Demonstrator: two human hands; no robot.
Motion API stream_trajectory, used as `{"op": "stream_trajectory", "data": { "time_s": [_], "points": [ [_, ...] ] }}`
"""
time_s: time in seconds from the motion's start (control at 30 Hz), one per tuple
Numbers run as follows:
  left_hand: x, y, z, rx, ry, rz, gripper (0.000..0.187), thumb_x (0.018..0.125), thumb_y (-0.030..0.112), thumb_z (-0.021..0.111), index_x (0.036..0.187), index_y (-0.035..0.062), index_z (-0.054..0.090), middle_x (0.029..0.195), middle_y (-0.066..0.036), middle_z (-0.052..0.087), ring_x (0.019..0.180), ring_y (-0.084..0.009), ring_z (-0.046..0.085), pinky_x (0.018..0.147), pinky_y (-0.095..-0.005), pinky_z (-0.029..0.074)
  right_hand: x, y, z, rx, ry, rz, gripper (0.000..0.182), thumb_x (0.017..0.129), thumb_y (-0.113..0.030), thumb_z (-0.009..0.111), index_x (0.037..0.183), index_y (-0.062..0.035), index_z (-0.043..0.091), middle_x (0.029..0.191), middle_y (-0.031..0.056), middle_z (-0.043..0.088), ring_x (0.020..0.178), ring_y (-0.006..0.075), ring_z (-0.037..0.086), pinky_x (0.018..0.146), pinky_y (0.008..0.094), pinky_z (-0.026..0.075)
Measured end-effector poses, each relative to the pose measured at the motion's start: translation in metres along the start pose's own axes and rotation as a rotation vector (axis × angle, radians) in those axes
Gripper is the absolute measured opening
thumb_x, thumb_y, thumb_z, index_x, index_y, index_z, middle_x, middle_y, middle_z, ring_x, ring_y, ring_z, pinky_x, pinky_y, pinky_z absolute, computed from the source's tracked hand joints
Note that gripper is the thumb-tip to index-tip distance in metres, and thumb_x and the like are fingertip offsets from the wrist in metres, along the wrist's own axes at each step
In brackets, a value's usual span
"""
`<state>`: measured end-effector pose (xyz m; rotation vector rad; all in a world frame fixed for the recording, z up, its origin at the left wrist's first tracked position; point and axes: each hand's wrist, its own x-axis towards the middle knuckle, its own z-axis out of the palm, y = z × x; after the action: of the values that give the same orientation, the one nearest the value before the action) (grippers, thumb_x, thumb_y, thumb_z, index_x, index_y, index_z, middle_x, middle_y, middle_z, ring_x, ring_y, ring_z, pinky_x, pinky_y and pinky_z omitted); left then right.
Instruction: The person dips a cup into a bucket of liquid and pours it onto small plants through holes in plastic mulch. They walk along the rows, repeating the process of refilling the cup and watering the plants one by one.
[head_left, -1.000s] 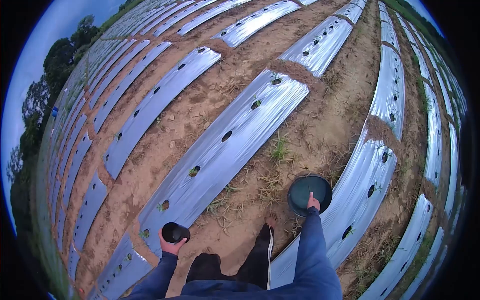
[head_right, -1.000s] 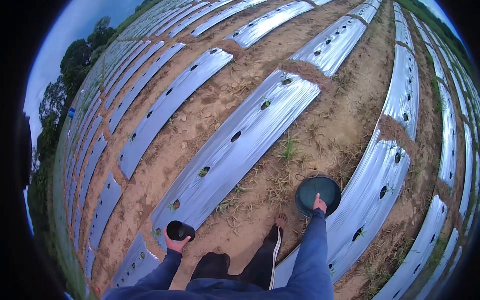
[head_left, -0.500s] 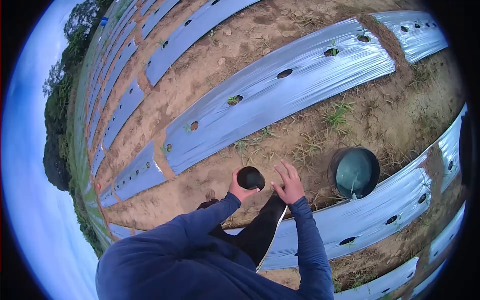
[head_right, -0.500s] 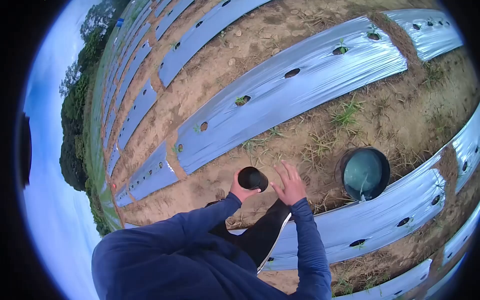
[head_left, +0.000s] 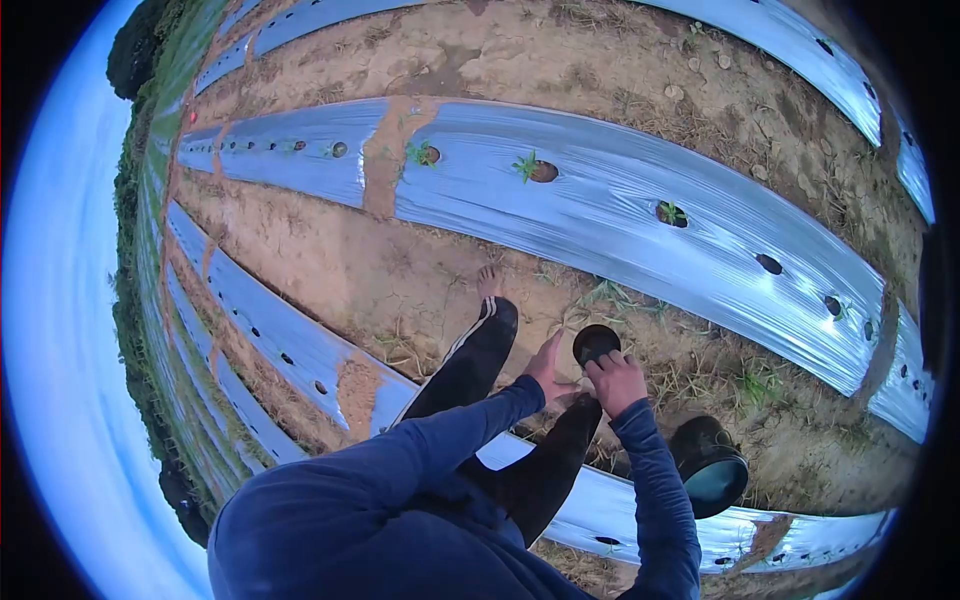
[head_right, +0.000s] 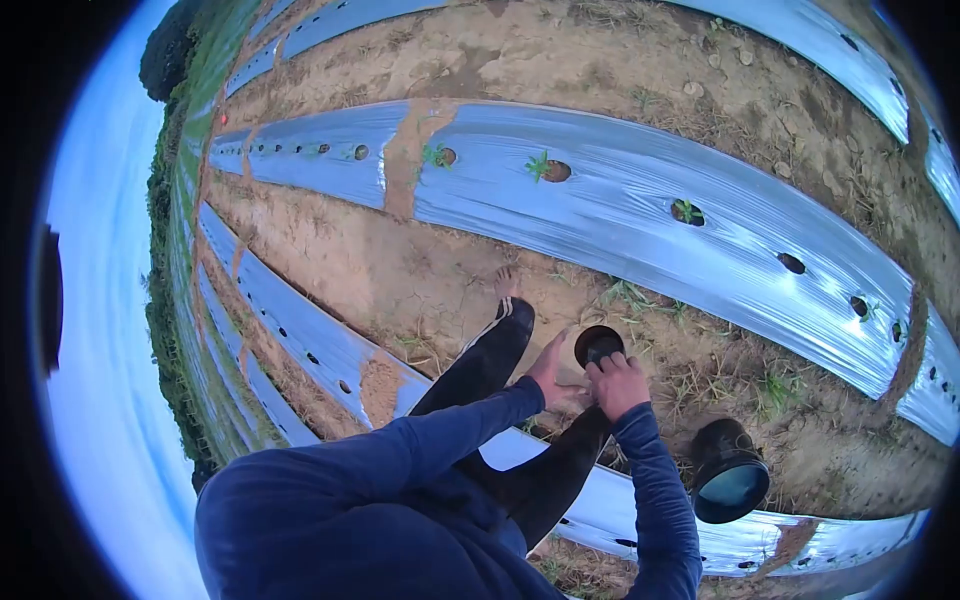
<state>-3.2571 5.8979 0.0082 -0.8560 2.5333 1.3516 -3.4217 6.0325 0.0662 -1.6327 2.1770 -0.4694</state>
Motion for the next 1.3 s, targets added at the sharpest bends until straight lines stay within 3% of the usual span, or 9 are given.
{"op": "stream_trajectory", "data": {
  "time_s": [0.03, 0.1, 0.13, 0.27, 0.3, 0.4, 0.67, 0.93, 1.3],
  "points": [
    [0.006, -0.052, -0.029, -0.053, -0.185, -0.143, 0.109, 0.07, 0.046, 0.083, 0.154, 0.0112, 0.024, 0.152, -0.024, 0.036, 0.145, -0.0386, 0.028, 0.119, -0.0503, 0.023, 0.043, -0.004, 0.004, 0.0, -0.022, -0.022, 0.011, 0.086, -0.025, 0.064, 0.086, -0.0144, 0.062, 0.081, 0.0025, 0.057, 0.089, 0.0223, 0.059, 0.074, 0.0381, 0.045],
    [0.02, -0.081, -0.117, 0.485, -0.593, -0.553, 0.105, 0.074, 0.056, 0.076, 0.156, 0.0163, 0.024, 0.156, -0.019, 0.032, 0.148, -0.0385, 0.02, 0.118, -0.0614, 0.018, 0.128, -0.008, 0.032, -0.04, -0.068, -0.054, 0.012, 0.088, -0.027, 0.063, 0.088, -0.0152, 0.063, 0.085, 0.0033, 0.059, 0.092, 0.0219, 0.058, 0.077, 0.0373, 0.045],
    [0.014, -0.117, -0.142, 0.641, -0.618, -0.62, 0.103, 0.075, 0.063, 0.071, 0.156, 0.0197, 0.024, 0.157, -0.014, 0.033, 0.15, -0.0369, 0.016, 0.114, -0.0709, 0.016, 0.17, -0.01, 0.047, -0.062, -0.09, -0.061, 0.012, 0.089, -0.028, 0.062, 0.089, -0.0156, 0.063, 0.087, 0.0037, 0.06, 0.093, 0.0217, 0.058, 0.078, 0.0369, 0.045],
    [-0.007, -0.236, -0.196, 0.203, -0.531, -0.983, 0.121, 0.064, 0.058, 0.081, 0.157, 0.0139, 0.018, 0.156, -0.024, 0.029, 0.144, -0.0427, 0.03, 0.117, -0.0498, 0.03, 0.339, -0.02, 0.095, -0.135, -0.069, -0.158, 0.012, 0.09, -0.027, 0.062, 0.088, -0.0153, 0.063, 0.085, 0.0026, 0.059, 0.093, 0.021, 0.058, 0.08, 0.0362, 0.044],
    [-0.016, -0.277, -0.19, -0.187, -0.538, -0.882, 0.126, 0.061, 0.053, 0.083, 0.158, 0.0117, 0.014, 0.154, -0.031, 0.027, 0.139, -0.044, 0.039, 0.115, -0.0415, 0.036, 0.377, -0.021, 0.108, -0.148, -0.092, -0.169, 0.013, 0.09, -0.028, 0.062, 0.088, -0.0154, 0.063, 0.085, 0.0022, 0.059, 0.093, 0.0209, 0.058, 0.08, 0.0363, 0.044],
    [0.002, -0.273, -0.195, 0.135, -0.593, -0.962, 0.124, 0.062, 0.052, 0.082, 0.158, 0.0125, 0.014, 0.153, -0.032, 0.028, 0.137, -0.0428, 0.042, 0.113, -0.0441, 0.038, 0.486, -0.032, 0.144, -0.212, -0.106, -0.196, 0.016, 0.092, -0.031, 0.061, 0.087, -0.0159, 0.063, 0.084, 0.0014, 0.061, 0.094, 0.0204, 0.058, 0.082, 0.0372, 0.043],
    [0.03, -0.253, -0.26, 0.002, -0.675, -1.074, 0.114, 0.068, 0.057, 0.078, 0.158, 0.0231, 0.017, 0.159, -0.022, 0.023, 0.139, -0.0415, 0.039, 0.112, -0.0482, 0.04, 0.691, -0.074, 0.213, -0.463, -0.356, -0.205, 0.03, 0.096, -0.039, 0.057, 0.089, -0.0143, 0.072, 0.09, 0.0035, 0.07, 0.099, 0.0213, 0.062, 0.087, 0.0385, 0.044],
    [0.048, -0.267, -0.273, -0.131, -0.709, -1.138, 0.113, 0.07, 0.06, 0.078, 0.158, 0.0271, 0.016, 0.162, -0.018, 0.018, 0.143, -0.0427, 0.034, 0.112, -0.0524, 0.039, 0.773, -0.112, 0.243, -0.613, -0.626, -0.206, 0.035, 0.096, -0.043, 0.056, 0.094, -0.0145, 0.076, 0.097, 0.0045, 0.073, 0.104, 0.0216, 0.064, 0.09, 0.0391, 0.043],
    [0.056, -0.271, -0.285, -0.144, -0.714, -1.112, 0.113, 0.07, 0.059, 0.077, 0.159, 0.0256, 0.015, 0.161, -0.019, 0.019, 0.139, -0.0426, 0.04, 0.112, -0.0485, 0.041, 0.742, -0.092, 0.249, -0.488, -0.4, -0.224, 0.031, 0.094, -0.042, 0.059, 0.094, -0.0147, 0.072, 0.094, 0.0026, 0.069, 0.101, 0.0213, 0.063, 0.085, 0.0399, 0.046]
  ]
}}
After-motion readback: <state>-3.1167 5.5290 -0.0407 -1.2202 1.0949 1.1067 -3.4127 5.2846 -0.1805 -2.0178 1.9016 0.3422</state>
